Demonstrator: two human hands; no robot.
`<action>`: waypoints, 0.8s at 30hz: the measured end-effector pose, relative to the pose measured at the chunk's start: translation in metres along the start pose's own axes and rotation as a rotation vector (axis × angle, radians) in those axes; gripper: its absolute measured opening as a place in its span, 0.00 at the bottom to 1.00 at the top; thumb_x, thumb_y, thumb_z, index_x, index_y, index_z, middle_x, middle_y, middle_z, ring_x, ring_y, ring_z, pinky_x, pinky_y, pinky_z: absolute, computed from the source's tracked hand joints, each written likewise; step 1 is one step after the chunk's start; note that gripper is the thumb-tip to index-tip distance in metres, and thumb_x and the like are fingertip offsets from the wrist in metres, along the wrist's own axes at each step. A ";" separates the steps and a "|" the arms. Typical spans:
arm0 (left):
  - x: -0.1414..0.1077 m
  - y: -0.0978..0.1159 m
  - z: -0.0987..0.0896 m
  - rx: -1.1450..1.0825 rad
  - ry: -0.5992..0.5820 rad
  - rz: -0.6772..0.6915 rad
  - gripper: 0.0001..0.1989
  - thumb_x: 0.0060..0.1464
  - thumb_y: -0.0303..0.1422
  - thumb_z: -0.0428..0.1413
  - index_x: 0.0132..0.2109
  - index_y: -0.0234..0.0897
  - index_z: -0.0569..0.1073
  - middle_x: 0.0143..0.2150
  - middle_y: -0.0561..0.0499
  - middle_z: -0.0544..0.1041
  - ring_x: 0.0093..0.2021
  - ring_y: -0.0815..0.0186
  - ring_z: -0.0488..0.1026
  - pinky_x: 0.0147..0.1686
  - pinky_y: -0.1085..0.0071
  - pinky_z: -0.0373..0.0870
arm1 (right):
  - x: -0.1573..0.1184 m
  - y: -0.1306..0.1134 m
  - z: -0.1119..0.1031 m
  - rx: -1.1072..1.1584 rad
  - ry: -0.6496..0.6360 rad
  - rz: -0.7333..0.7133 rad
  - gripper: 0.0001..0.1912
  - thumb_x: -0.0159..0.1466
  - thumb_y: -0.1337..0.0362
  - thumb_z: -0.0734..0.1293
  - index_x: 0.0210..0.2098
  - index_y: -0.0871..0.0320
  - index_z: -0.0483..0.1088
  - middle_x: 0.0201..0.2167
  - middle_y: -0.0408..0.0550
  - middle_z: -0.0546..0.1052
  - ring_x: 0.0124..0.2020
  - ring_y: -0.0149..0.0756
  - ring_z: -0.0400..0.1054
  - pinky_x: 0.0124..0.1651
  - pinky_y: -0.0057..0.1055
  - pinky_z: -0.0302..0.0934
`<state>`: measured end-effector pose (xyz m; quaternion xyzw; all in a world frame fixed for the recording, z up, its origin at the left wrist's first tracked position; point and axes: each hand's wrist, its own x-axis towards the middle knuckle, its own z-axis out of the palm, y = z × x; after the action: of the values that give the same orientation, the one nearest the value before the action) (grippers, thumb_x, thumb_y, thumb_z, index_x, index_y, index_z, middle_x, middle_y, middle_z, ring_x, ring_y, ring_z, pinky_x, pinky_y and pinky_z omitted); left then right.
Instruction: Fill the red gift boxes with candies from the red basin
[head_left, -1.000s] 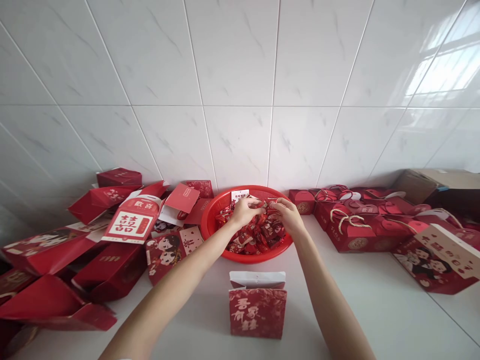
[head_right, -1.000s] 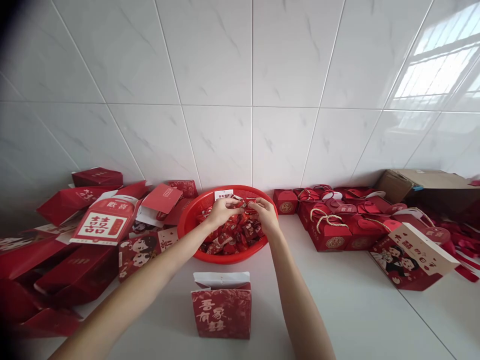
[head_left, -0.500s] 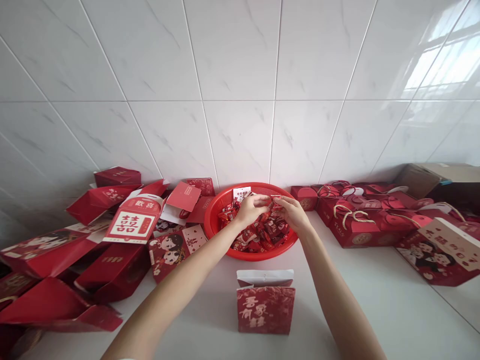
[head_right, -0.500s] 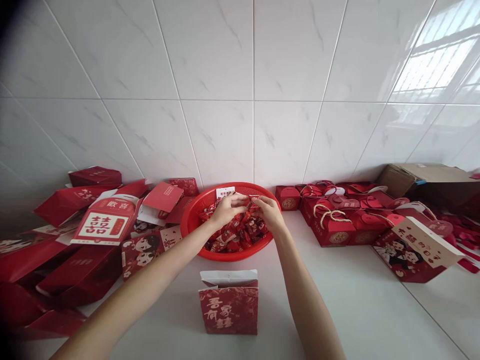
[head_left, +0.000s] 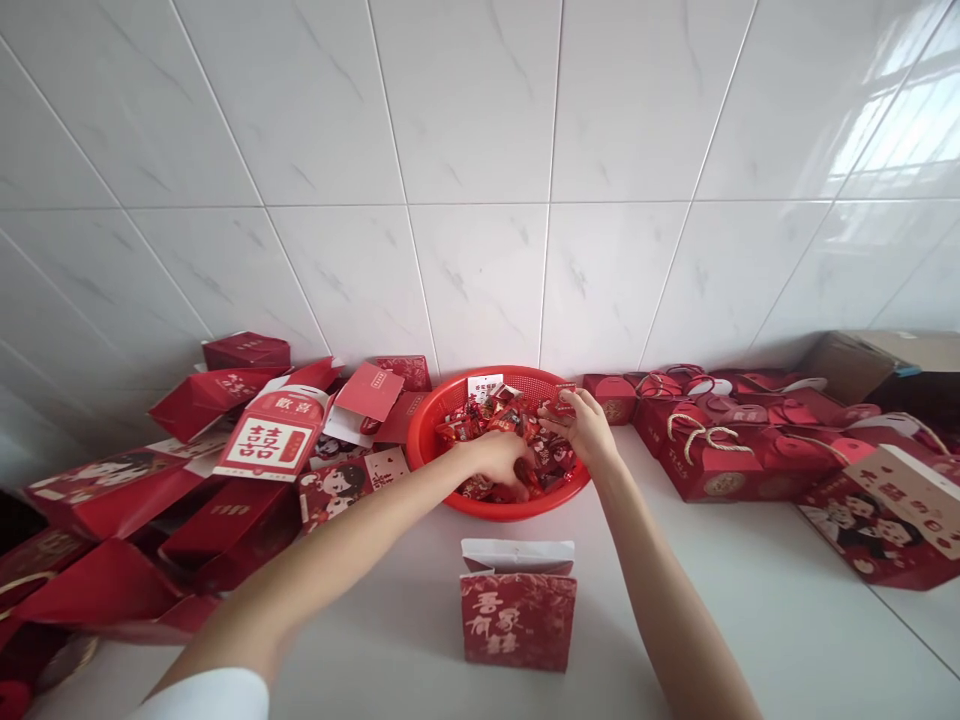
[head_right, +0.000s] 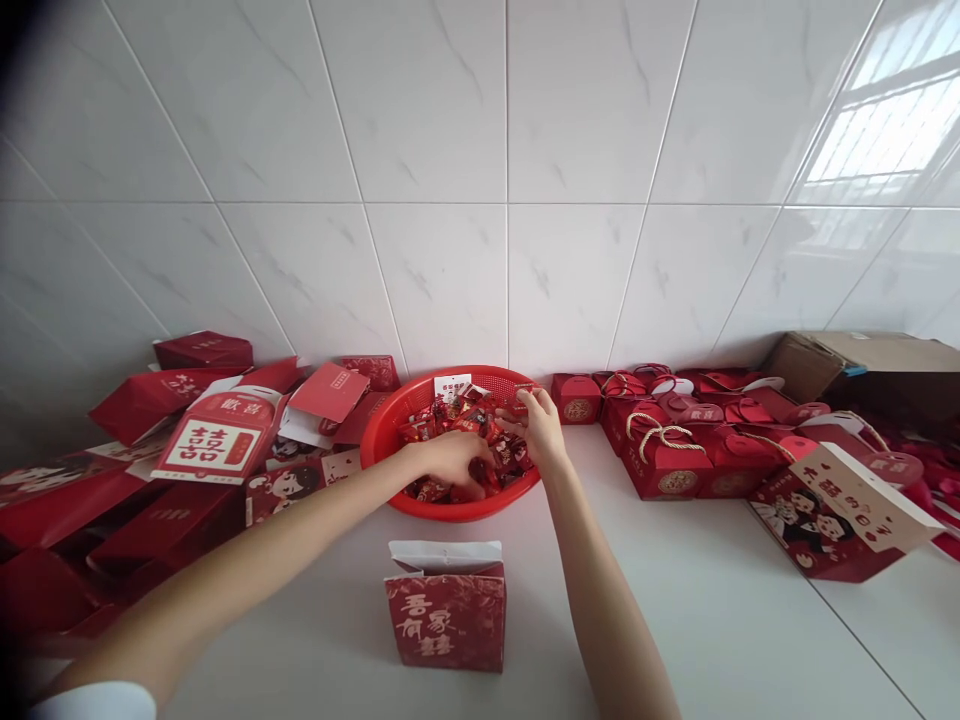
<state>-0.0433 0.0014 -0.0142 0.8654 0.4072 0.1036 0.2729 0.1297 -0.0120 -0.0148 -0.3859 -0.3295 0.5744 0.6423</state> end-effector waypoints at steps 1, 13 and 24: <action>0.000 0.000 0.001 0.066 -0.016 0.006 0.15 0.25 0.37 0.75 0.22 0.45 0.78 0.23 0.54 0.78 0.32 0.56 0.77 0.40 0.67 0.70 | 0.000 0.000 0.000 -0.009 0.003 0.001 0.19 0.49 0.56 0.76 0.30 0.53 0.62 0.26 0.38 0.74 0.28 0.37 0.76 0.34 0.35 0.74; 0.012 -0.026 -0.038 0.238 0.088 -0.174 0.16 0.27 0.22 0.68 0.15 0.41 0.68 0.15 0.55 0.69 0.32 0.55 0.76 0.54 0.61 0.66 | 0.000 -0.001 0.002 -0.062 0.008 -0.003 0.18 0.47 0.58 0.76 0.30 0.54 0.66 0.28 0.40 0.75 0.24 0.34 0.74 0.28 0.30 0.71; -0.003 -0.032 -0.053 -0.212 0.127 -0.002 0.13 0.47 0.36 0.65 0.40 0.37 0.80 0.46 0.46 0.84 0.49 0.54 0.78 0.53 0.64 0.70 | 0.000 -0.003 0.002 -0.047 0.012 0.019 0.15 0.47 0.60 0.77 0.31 0.55 0.71 0.30 0.43 0.78 0.24 0.35 0.74 0.28 0.31 0.70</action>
<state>-0.0874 0.0368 0.0118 0.8231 0.4111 0.2003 0.3367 0.1292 -0.0118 -0.0111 -0.4074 -0.3355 0.5702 0.6295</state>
